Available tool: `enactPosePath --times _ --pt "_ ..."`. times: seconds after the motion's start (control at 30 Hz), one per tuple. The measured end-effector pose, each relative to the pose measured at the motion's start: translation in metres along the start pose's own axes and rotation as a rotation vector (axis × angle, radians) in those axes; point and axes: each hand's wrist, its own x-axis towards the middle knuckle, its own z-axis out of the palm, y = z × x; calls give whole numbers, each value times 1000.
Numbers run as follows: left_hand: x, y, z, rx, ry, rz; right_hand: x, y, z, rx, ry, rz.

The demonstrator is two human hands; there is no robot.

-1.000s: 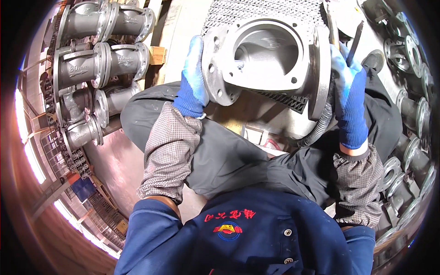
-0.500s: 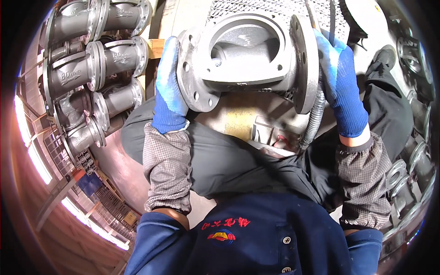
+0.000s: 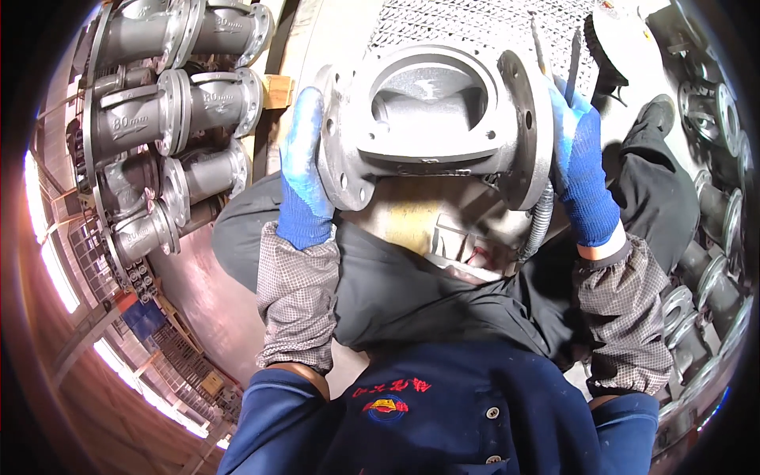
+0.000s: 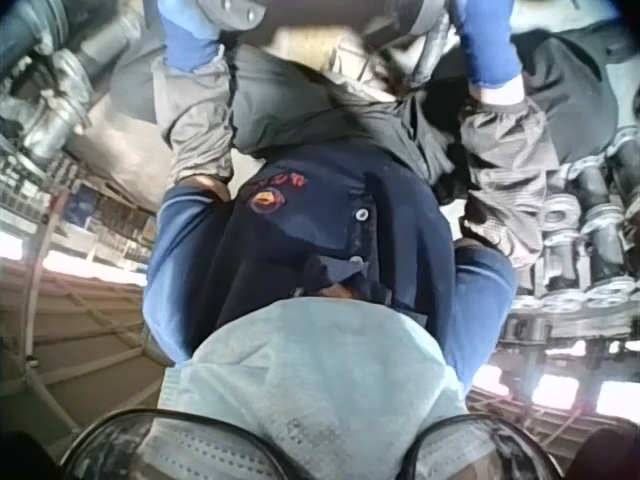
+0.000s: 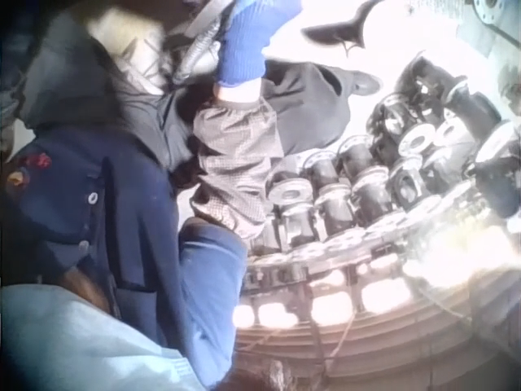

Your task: The person uses a handheld power tool to grind and finish the surfaces and interior edges of a metal pipe fitting, turning the fitting over and handling it to reach different sides.

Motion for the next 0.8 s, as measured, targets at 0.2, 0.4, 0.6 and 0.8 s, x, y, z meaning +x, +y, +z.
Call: enactPosePath --times 0.2,0.4,0.6,0.8 --pt "-22 15 -17 729 -126 507 -30 9 4 134 -37 -14" --pt "-38 43 27 836 22 285 -26 50 -9 27 -82 -117" --pt "-44 34 35 966 -174 454 -22 63 -23 -35 -52 -155" --pt "-46 34 30 791 -384 529 -33 58 -25 -8 -49 -60"
